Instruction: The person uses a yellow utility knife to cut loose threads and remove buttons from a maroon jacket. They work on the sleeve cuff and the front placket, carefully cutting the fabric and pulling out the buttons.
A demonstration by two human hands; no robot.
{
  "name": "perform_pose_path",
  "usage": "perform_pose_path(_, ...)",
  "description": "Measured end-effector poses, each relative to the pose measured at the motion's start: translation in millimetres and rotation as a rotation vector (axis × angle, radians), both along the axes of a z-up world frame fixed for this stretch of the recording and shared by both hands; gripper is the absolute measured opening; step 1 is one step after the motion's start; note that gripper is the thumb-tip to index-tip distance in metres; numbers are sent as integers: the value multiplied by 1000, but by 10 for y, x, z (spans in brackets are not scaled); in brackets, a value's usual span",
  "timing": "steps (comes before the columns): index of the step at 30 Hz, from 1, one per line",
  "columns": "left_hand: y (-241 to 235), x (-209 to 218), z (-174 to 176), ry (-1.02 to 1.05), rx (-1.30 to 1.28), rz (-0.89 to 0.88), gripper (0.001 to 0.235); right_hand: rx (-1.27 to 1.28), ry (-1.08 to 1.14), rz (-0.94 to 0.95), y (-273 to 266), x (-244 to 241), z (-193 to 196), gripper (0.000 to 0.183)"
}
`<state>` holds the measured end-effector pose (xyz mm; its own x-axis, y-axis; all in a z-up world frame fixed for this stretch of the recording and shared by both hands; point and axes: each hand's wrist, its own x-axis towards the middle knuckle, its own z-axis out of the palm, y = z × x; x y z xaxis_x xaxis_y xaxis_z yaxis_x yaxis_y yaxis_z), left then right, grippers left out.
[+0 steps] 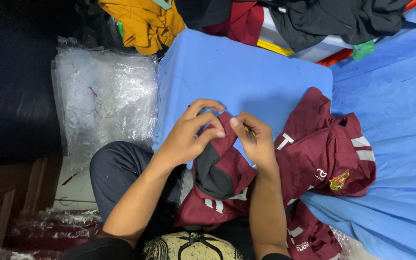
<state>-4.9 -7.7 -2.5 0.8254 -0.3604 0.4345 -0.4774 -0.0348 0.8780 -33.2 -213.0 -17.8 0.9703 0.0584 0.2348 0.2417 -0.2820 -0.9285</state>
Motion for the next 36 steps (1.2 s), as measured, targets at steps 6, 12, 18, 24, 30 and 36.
perform_pose_path(6, -70, 29, -115, 263, -310, 344, 45, 26, 27, -15, -10, 7, -40, 31)
perform_pose_path(12, -63, 30, -118, 211, -408, 382, 31, 31, 49, -47, 0, -2, -77, 33)
perform_pose_path(18, -34, -8, 22, 34, -110, 5, 19, 34, 44, -49, -1, -1, -14, 33)
perform_pose_path(24, 54, -41, 81, 243, 35, -122, 43, 10, 21, -45, -66, 25, -100, 33)
perform_pose_path(30, 41, -65, 87, 258, 112, -103, 12, 16, -59, -23, -80, 43, -133, 37)
perform_pose_path(36, 73, 16, 26, 267, -18, -15, 12, 4, -68, -55, -46, 31, -75, 36)
